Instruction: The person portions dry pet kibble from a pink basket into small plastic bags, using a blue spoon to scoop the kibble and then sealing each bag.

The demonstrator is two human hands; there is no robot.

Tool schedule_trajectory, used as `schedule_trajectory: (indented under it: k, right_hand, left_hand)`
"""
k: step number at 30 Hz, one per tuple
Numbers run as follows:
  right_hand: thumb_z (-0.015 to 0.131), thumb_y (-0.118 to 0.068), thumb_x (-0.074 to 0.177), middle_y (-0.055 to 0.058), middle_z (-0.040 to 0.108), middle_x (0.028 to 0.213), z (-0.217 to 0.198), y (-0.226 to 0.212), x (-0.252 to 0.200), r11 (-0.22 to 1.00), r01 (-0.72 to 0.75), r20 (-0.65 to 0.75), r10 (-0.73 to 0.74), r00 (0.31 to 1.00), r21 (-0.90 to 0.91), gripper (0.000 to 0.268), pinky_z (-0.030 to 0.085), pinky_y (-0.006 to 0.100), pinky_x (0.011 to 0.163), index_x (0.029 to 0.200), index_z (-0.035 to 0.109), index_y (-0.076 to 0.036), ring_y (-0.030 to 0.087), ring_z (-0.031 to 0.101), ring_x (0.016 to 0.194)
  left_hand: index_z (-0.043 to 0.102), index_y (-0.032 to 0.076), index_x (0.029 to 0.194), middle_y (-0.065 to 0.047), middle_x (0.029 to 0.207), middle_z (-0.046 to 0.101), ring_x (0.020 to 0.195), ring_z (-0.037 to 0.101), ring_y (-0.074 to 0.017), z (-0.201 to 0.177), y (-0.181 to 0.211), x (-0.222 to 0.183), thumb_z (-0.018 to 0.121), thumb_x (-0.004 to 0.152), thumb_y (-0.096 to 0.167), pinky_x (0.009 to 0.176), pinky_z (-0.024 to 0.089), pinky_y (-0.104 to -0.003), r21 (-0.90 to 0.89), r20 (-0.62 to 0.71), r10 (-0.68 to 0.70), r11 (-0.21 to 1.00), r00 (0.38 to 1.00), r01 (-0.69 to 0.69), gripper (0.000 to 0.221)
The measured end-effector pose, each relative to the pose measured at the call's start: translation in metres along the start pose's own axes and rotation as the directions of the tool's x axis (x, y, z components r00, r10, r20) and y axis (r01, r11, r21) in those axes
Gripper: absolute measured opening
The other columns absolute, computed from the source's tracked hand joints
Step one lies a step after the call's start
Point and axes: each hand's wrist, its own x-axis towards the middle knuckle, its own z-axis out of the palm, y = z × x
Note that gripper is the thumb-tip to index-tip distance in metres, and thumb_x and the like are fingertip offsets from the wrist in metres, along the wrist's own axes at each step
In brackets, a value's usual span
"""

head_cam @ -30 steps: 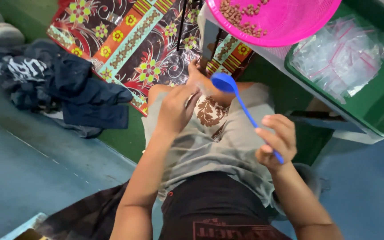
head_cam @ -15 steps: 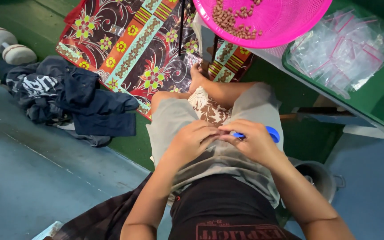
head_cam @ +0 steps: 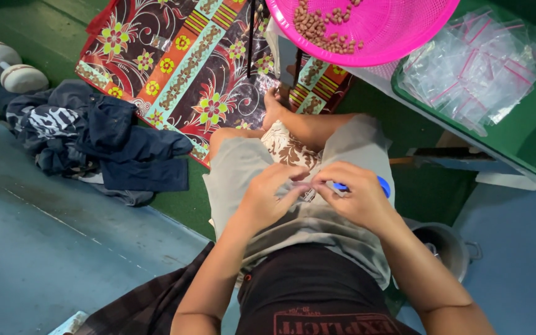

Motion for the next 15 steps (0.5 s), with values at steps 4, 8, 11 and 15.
schedule_trajectory:
  k: [4,8,11,15]
  right_hand:
    - [0.082,-0.011,0.086,0.002,0.075,0.088,0.001,-0.006,0.002,0.999,0.000,0.021,0.001,1.000,-0.042,0.009,0.059,0.033,0.073,0.093,0.078,-0.015,0.024,0.074,0.081]
    - [0.080,-0.010,0.085,0.001,0.075,0.089,0.005,-0.006,0.001,0.999,0.026,0.037,-0.024,0.999,-0.039,0.010,0.059,0.033,0.073,0.093,0.076,-0.016,0.025,0.075,0.083]
    - [0.080,-0.011,0.085,-0.001,0.074,0.088,0.008,0.002,-0.004,0.996,0.025,0.045,-0.021,0.999,-0.087,0.010,0.059,0.033,0.074,0.091,0.076,-0.018,0.024,0.074,0.082]
    - [0.082,-0.011,0.084,-0.001,0.075,0.085,0.005,0.004,-0.005,0.993,-0.019,0.028,0.022,0.999,-0.113,0.009,0.058,0.032,0.073,0.087,0.078,-0.018,0.024,0.074,0.081]
  left_hand:
    - [0.077,0.013,0.100,-0.005,0.091,0.072,0.082,0.071,-0.0249,0.000,0.003,0.002,0.075,0.093,0.013,0.079,0.059,-0.033,-0.071,-0.005,-0.012,0.997,1.000,0.012,0.007]
    - [0.077,0.013,0.097,-0.004,0.090,0.071,0.081,0.071,-0.0233,0.006,-0.003,-0.006,0.077,0.091,0.014,0.077,0.059,-0.032,-0.063,-0.008,-0.031,0.998,0.999,0.030,0.006]
    - [0.075,0.013,0.094,-0.003,0.092,0.069,0.081,0.070,-0.0235,0.008,-0.004,-0.005,0.076,0.090,0.014,0.077,0.059,-0.032,-0.050,-0.022,0.005,0.999,1.000,-0.006,0.004]
    - [0.075,0.012,0.095,-0.006,0.087,0.064,0.076,0.067,-0.0265,0.007,-0.007,-0.005,0.073,0.094,0.014,0.073,0.057,-0.034,-0.035,-0.025,0.016,0.999,1.000,-0.017,0.003]
